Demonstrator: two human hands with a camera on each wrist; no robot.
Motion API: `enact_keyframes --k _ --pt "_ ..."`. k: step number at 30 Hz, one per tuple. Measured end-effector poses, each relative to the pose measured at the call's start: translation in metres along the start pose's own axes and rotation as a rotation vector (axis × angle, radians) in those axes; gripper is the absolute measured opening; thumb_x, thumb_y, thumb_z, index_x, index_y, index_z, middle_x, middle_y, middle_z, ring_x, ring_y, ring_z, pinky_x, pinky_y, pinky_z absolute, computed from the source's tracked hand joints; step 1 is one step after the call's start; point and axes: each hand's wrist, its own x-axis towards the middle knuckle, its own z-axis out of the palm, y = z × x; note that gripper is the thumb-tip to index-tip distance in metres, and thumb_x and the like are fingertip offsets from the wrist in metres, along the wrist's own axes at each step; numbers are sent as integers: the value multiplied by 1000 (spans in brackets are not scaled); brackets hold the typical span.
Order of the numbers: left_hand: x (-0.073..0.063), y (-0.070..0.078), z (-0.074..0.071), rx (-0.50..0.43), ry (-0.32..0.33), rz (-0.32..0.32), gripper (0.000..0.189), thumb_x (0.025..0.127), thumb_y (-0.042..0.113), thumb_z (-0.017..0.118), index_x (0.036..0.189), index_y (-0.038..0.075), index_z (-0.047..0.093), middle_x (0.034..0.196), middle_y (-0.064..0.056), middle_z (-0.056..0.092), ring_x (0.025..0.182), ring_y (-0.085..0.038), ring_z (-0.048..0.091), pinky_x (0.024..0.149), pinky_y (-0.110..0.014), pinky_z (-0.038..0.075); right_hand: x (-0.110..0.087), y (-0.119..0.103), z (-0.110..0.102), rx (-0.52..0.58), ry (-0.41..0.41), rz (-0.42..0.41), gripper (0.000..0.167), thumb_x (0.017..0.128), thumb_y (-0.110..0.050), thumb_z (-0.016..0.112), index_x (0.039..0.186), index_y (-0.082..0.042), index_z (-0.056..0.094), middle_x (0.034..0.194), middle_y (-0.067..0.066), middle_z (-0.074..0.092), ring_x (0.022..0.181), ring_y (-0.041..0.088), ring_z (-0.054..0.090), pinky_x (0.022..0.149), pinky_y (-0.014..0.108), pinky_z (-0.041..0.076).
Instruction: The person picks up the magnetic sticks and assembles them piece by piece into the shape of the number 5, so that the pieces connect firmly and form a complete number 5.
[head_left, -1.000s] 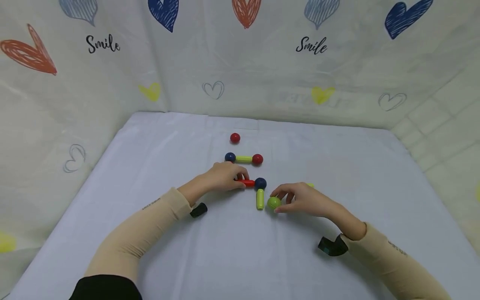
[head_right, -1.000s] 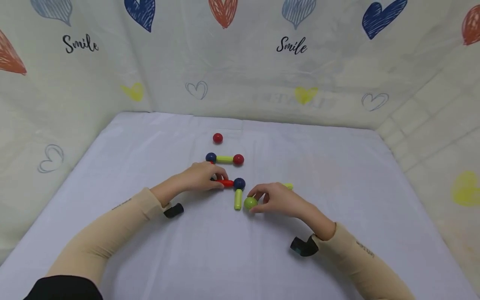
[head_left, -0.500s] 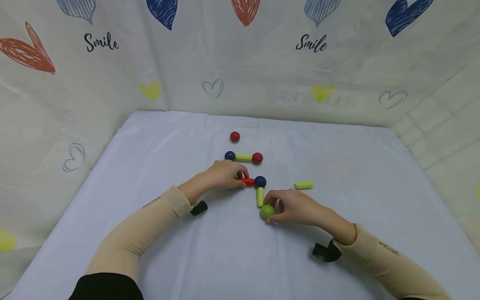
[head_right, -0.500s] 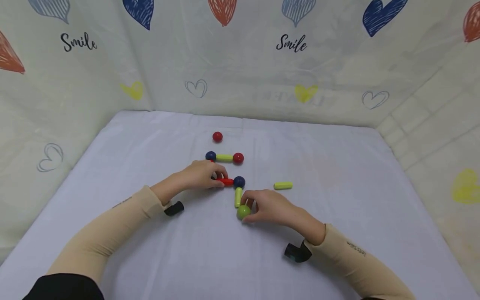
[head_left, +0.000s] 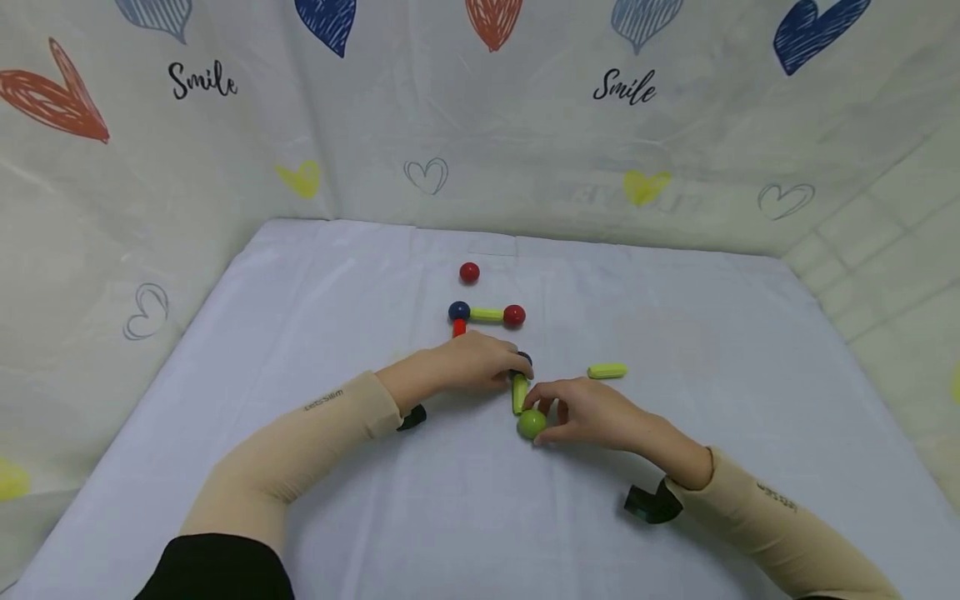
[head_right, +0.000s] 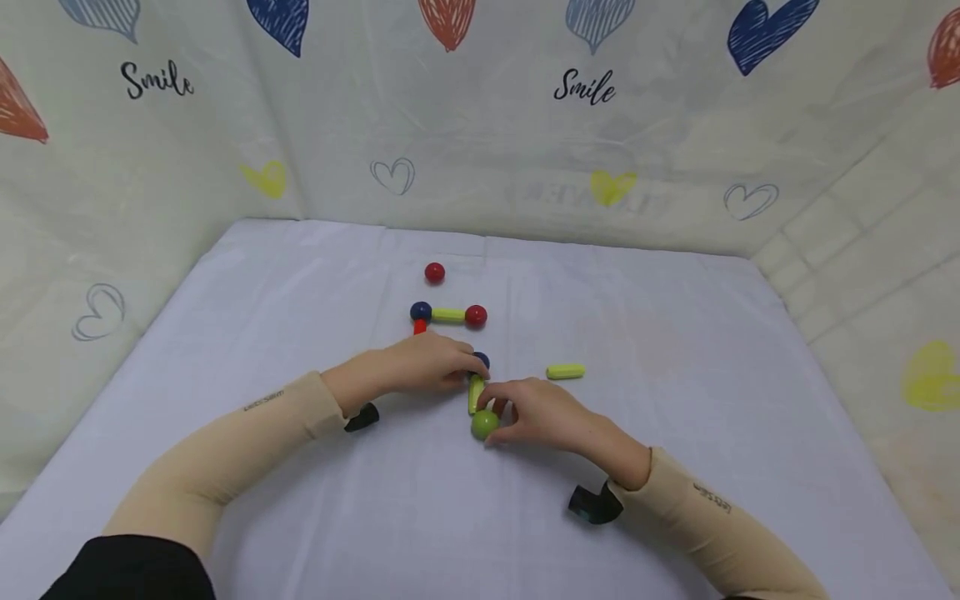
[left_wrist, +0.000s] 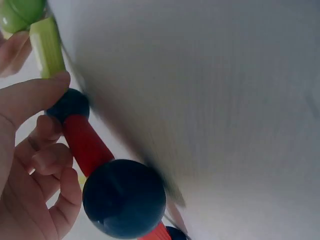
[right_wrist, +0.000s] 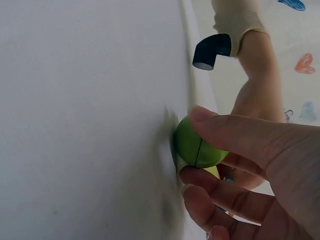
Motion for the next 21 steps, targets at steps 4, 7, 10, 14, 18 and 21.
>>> enact_keyframes --k 4,7,10,14,18,21 --pt "4 3 1 45 5 30 26 98 13 71 121 23 72 104 4 68 89 -12 62 79 -28 51 -1 0 0 -1 9 1 37 82 -21 88 113 -16 69 92 -9 67 67 1 56 64 25 50" --pt "5 1 1 43 12 47 24 97 14 73 120 21 72 108 5 70 93 -12 64 83 -29 52 -2 0 1 -9 20 -2 37 82 -21 88 112 -15 68 92 -10 66 67 2 55 63 25 49" --pt "6 -2 1 24 12 59 24 98 15 72 120 22 72 112 8 71 95 -11 64 86 -28 51 -2 -1 3 -24 32 -5 37 81 -20 89 110 -16 67 90 -11 66 67 2 54 62 24 49" --pt "8 -6 0 -14 1 64 23 98 15 72 120 22 71 111 9 70 95 -11 63 86 -28 50 -3 -2 4 -50 42 -6 37 80 -21 89 108 -16 66 89 -11 65 66 1 53 61 24 48" --pt "8 -6 -1 -28 -5 64 23 98 14 72 120 20 71 112 8 70 98 -12 62 89 -28 50 -4 -2 5 -62 62 -17 37 80 -22 90 105 -18 64 88 -12 65 66 1 52 59 24 47" --pt "9 -7 0 -28 -1 66 23 98 16 72 120 20 71 112 6 71 98 -12 63 89 -28 50 -4 -2 6 -61 82 -36 35 81 -22 89 103 -18 62 87 -11 66 66 1 53 58 24 47"
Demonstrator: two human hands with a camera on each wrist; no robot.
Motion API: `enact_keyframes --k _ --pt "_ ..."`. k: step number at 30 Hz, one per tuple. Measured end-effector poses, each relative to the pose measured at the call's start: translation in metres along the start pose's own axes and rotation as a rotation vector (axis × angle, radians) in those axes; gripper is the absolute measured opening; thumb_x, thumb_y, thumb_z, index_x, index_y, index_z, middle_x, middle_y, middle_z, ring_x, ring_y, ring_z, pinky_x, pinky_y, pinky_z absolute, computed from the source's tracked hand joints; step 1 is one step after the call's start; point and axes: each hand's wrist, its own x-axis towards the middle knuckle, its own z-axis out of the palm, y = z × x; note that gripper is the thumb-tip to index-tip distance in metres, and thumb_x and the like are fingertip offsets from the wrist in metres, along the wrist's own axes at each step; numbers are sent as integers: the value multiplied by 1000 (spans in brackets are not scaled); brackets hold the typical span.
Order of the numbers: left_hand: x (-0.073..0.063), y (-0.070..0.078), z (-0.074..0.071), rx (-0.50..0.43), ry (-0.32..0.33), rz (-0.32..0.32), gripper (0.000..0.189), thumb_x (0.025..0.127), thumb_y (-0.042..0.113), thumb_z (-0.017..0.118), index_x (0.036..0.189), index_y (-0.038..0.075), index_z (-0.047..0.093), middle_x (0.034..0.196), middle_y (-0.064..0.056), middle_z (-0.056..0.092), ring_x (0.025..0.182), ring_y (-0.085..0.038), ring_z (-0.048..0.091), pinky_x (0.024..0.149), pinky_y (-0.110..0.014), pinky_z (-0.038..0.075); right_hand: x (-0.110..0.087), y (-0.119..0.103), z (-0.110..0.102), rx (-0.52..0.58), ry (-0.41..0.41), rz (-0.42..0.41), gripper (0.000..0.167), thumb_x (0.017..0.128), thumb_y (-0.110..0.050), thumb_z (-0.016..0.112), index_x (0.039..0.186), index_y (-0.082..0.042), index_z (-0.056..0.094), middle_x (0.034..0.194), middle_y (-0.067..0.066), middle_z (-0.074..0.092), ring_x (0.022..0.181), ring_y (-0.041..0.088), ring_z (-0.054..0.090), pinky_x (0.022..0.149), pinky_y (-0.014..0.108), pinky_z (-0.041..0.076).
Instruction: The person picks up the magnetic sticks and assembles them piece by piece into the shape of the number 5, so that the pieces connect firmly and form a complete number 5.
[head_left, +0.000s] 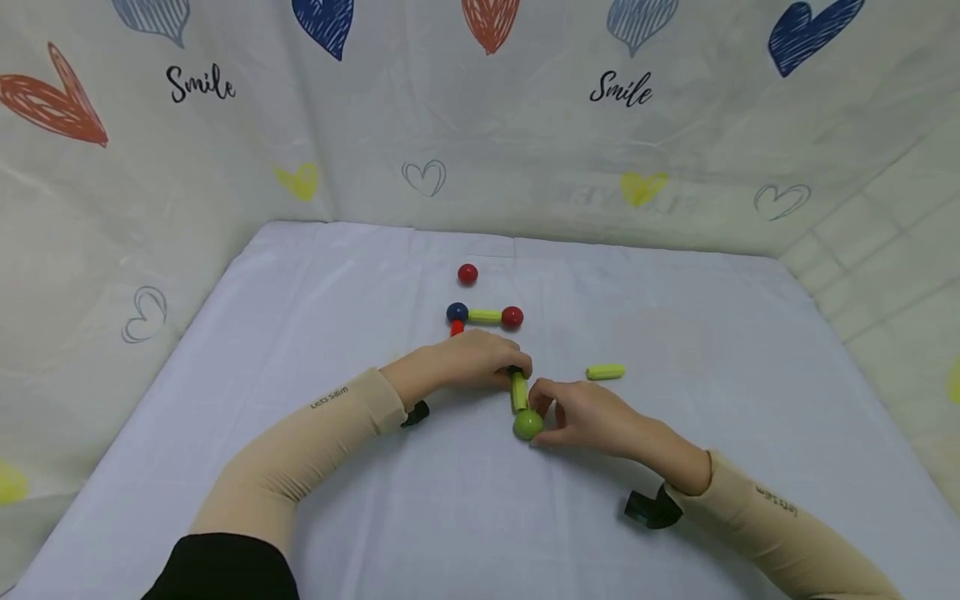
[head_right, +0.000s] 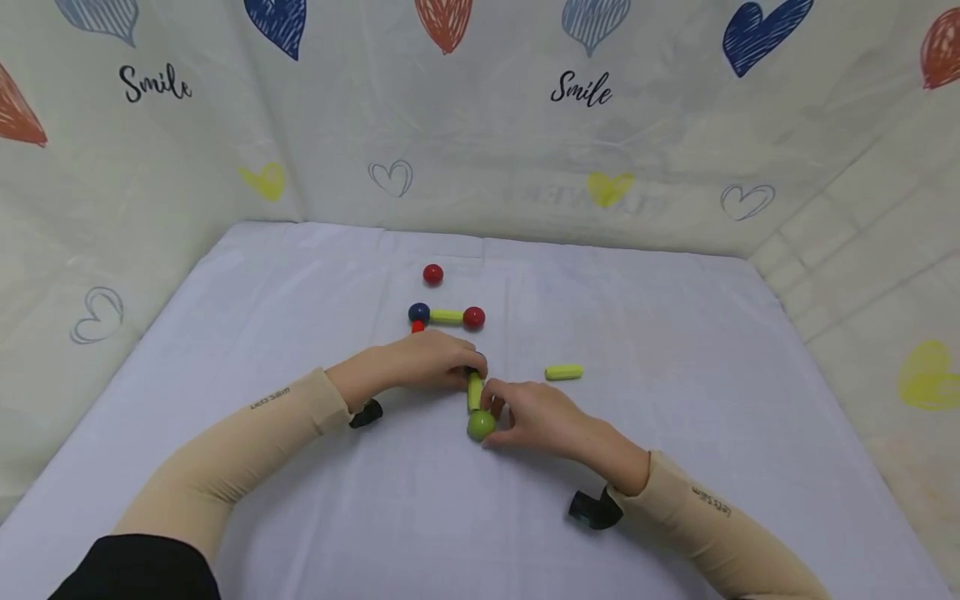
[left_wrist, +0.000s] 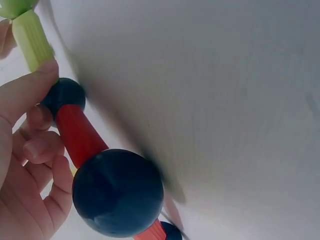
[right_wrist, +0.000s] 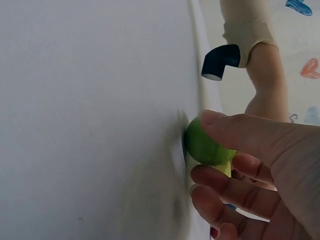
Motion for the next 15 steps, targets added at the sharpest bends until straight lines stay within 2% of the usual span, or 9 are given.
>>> enact_keyframes --k 8,15 --pt "-1 1 -1 -18 8 -6 24 98 18 72 122 19 72 113 7 71 100 -11 63 91 -27 49 1 0 0 1 -5 -11 34 84 -20 87 107 -16 62 90 -10 69 67 3 55 60 24 49" --pt "-10 0 -4 -56 30 -25 27 99 17 71 125 20 71 110 5 68 96 -12 61 88 -26 48 0 1 0 4 -26 -11 32 86 -20 85 108 -16 63 90 -11 69 68 3 56 62 24 49"
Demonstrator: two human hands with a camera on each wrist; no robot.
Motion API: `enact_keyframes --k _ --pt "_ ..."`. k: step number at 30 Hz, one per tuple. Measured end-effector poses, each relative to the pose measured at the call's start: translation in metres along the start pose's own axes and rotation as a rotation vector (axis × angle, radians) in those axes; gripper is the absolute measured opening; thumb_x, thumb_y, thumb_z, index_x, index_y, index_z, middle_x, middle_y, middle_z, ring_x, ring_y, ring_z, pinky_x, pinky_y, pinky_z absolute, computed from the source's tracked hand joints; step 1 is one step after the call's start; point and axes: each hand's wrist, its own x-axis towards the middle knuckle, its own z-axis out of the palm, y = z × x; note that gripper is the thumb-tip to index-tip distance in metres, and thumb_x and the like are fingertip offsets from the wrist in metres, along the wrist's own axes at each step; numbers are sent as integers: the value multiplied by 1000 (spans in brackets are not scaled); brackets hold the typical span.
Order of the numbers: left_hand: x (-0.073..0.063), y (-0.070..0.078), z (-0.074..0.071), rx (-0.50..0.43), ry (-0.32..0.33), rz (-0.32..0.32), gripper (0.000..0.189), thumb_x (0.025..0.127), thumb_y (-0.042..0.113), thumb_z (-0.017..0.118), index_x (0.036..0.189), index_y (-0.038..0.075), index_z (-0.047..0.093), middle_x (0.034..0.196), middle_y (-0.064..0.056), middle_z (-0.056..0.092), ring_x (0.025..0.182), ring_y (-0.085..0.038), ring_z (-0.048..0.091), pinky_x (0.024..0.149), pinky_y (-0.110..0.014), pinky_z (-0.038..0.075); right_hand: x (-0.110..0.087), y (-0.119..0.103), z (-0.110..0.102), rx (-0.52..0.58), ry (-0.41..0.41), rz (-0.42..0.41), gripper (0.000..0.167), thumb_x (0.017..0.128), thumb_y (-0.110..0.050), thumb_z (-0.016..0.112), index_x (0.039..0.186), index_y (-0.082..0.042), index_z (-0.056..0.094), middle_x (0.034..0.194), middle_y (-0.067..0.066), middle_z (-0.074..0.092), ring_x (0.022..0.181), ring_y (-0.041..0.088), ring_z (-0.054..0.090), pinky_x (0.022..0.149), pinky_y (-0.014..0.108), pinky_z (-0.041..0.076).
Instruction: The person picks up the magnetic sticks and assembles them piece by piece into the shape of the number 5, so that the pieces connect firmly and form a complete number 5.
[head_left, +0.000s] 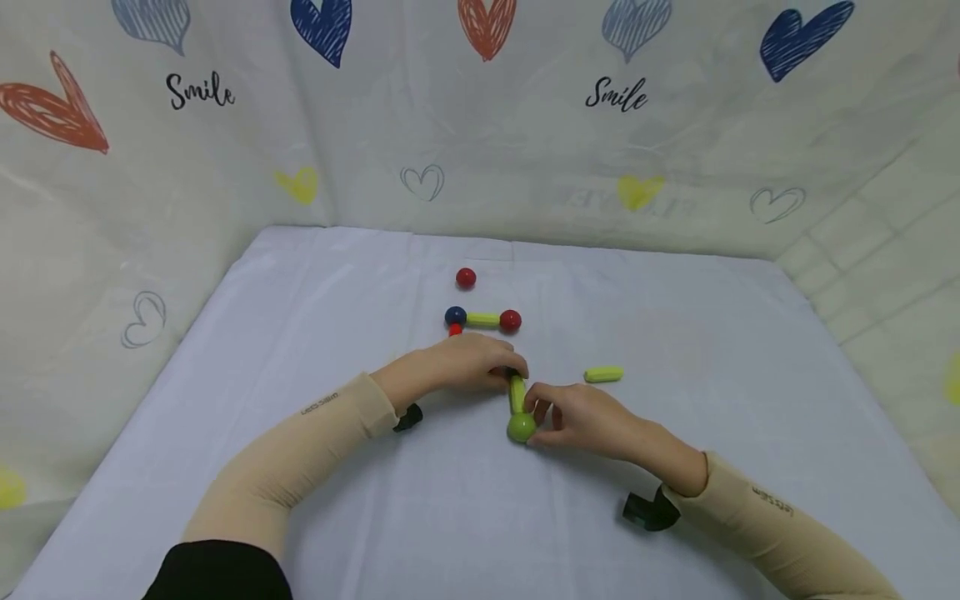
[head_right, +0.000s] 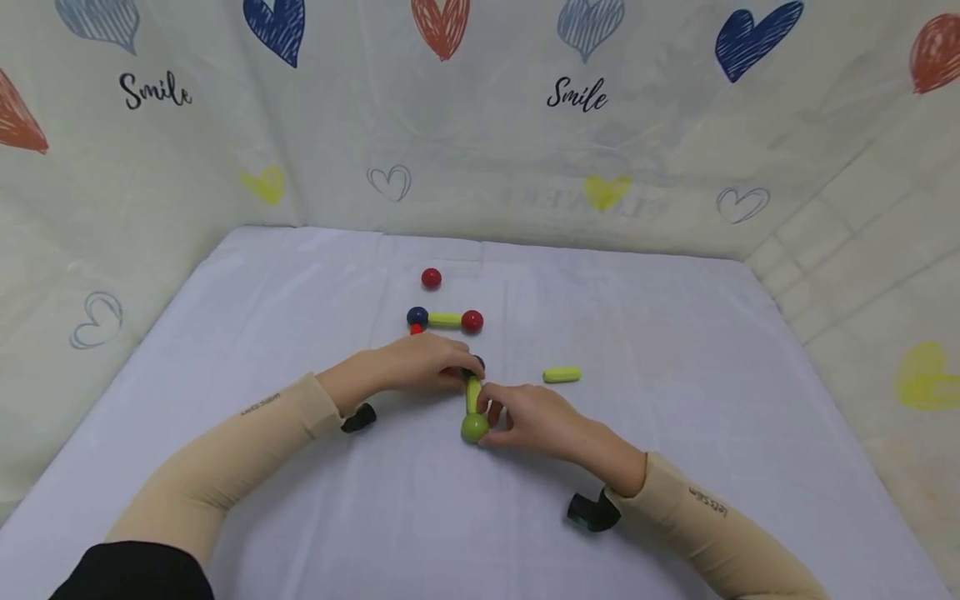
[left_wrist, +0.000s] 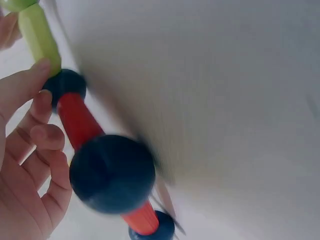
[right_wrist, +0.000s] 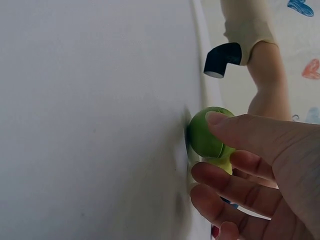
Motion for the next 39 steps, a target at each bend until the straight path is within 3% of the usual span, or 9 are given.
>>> enact_keyframes --k 9,15,18,26,30,35,39 --pt "-21 -16 -7 -77 90 -128 28 98 15 71 125 21 72 101 4 66 92 -13 58 82 -26 50 -6 9 -14 -30 -30 -24 26 92 -13 78 116 -12 69 96 -10 68 75 3 59 69 26 52" --pt "-33 -29 -5 -91 145 -159 25 97 14 72 121 19 74 115 4 67 100 -14 58 87 -29 50 -15 28 -30 -98 25 -82 23 91 -7 77 113 -13 74 103 -6 71 87 10 63 78 33 54" --pt "-39 -33 -5 -95 156 -186 24 96 17 74 119 19 74 115 4 66 101 -15 56 88 -31 50 -20 38 -38 -116 58 -79 23 89 -7 78 112 -12 75 106 -5 72 93 13 64 82 37 55" --pt "-50 -34 -8 -108 134 -241 23 92 23 80 115 20 77 111 5 65 107 -17 56 94 -37 50 -31 56 -57 -211 77 -65 26 83 -10 85 109 -10 78 105 -2 71 100 21 65 86 42 54" --pt "-52 -34 -8 -127 109 -257 25 91 25 81 115 21 76 110 7 63 104 -16 56 91 -36 50 -35 62 -60 -235 82 -60 27 83 -10 86 109 -11 78 106 -3 70 99 23 66 85 43 54" --pt "-54 -31 -9 -145 101 -271 26 90 26 82 115 20 76 110 6 62 101 -16 56 88 -34 50 -37 72 -65 -198 167 -44 28 82 -2 85 107 -11 78 102 -5 70 90 17 64 76 38 54" --pt "-56 -30 -10 -165 97 -282 26 90 25 82 115 20 76 110 5 61 99 -17 55 86 -32 50 -39 80 -69 -179 198 17 26 83 -3 84 107 -10 77 103 -6 69 86 15 60 69 31 50"
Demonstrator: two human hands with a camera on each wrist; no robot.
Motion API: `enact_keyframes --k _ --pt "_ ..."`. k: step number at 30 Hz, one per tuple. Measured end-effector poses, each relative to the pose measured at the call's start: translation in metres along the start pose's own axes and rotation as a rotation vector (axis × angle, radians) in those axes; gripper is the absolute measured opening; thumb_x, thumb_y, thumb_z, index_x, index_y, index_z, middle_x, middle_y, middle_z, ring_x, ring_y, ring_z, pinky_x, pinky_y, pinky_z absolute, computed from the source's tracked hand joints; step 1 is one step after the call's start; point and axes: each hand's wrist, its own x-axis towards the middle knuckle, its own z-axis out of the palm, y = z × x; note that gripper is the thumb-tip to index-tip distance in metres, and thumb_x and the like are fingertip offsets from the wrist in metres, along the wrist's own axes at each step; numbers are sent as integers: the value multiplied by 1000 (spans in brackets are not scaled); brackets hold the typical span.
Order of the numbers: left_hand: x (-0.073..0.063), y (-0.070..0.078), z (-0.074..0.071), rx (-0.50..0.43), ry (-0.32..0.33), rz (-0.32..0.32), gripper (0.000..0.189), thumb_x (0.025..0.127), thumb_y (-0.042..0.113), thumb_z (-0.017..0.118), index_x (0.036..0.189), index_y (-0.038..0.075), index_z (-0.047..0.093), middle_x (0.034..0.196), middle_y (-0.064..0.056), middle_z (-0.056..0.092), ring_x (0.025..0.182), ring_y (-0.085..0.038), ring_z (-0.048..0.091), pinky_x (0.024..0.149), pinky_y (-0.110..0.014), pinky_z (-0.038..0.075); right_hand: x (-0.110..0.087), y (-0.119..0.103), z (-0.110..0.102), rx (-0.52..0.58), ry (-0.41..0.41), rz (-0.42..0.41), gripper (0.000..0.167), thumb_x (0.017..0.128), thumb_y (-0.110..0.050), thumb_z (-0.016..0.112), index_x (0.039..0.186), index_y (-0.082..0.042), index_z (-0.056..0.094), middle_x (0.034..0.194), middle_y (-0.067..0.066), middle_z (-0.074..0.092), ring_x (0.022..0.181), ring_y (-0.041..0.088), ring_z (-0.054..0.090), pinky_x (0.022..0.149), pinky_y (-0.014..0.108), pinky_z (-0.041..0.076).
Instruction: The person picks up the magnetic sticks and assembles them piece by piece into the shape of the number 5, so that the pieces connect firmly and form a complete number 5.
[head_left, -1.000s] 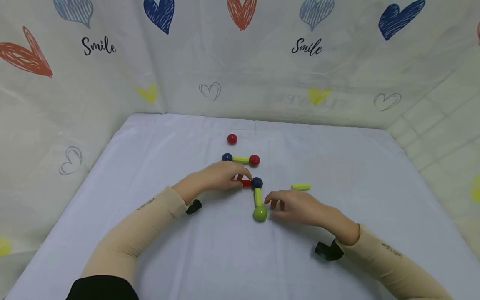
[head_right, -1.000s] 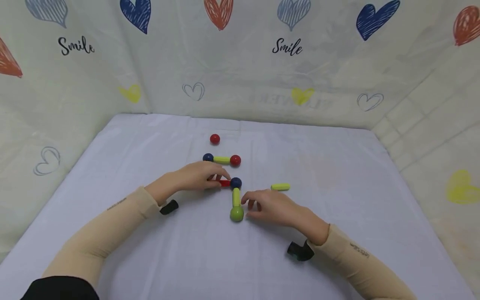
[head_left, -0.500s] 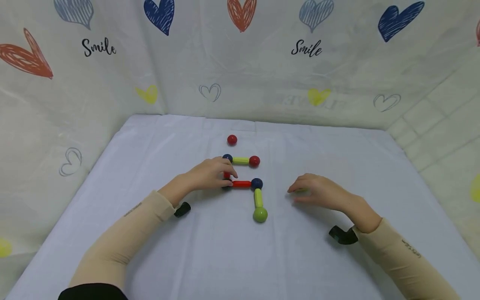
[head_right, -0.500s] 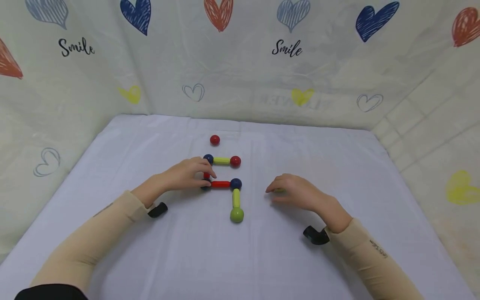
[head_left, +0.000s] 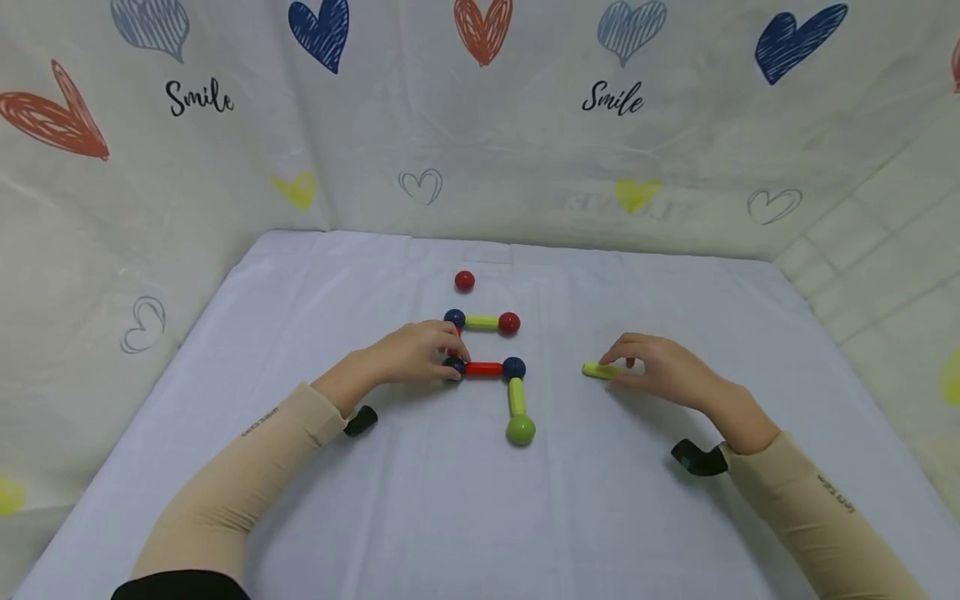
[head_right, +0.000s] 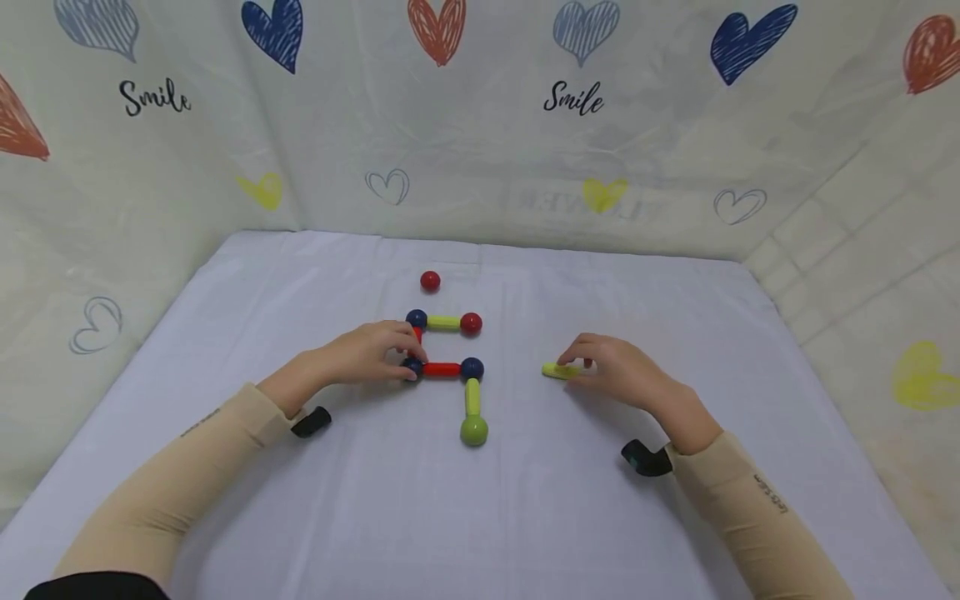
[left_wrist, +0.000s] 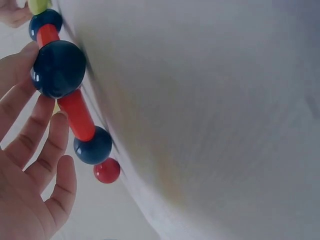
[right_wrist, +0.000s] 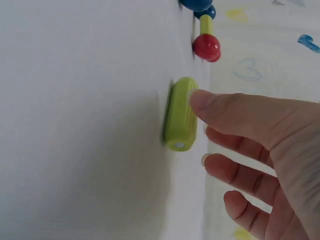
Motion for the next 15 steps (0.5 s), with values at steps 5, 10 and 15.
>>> enact_keyframes --k 5,10,15 --pt "-3 -3 1 -45 -11 -13 24 91 24 81 114 21 76 109 5 58 97 -16 55 82 -30 50 0 7 4 4 -40 88 24 85 -7 82 109 -8 77 102 -5 70 85 15 59 70 31 49" --pt "-3 -5 1 -66 -22 -15 25 91 24 81 115 22 76 109 5 58 96 -16 55 82 -30 50 2 9 5 7 -65 113 25 85 -6 81 110 -2 78 99 -2 71 81 12 57 68 29 48" --pt "-3 -5 -1 -73 -32 -20 27 91 23 81 117 22 76 110 4 58 96 -16 56 82 -29 51 7 5 3 -17 -92 115 24 86 -4 79 110 1 77 98 2 71 74 11 52 63 29 44"
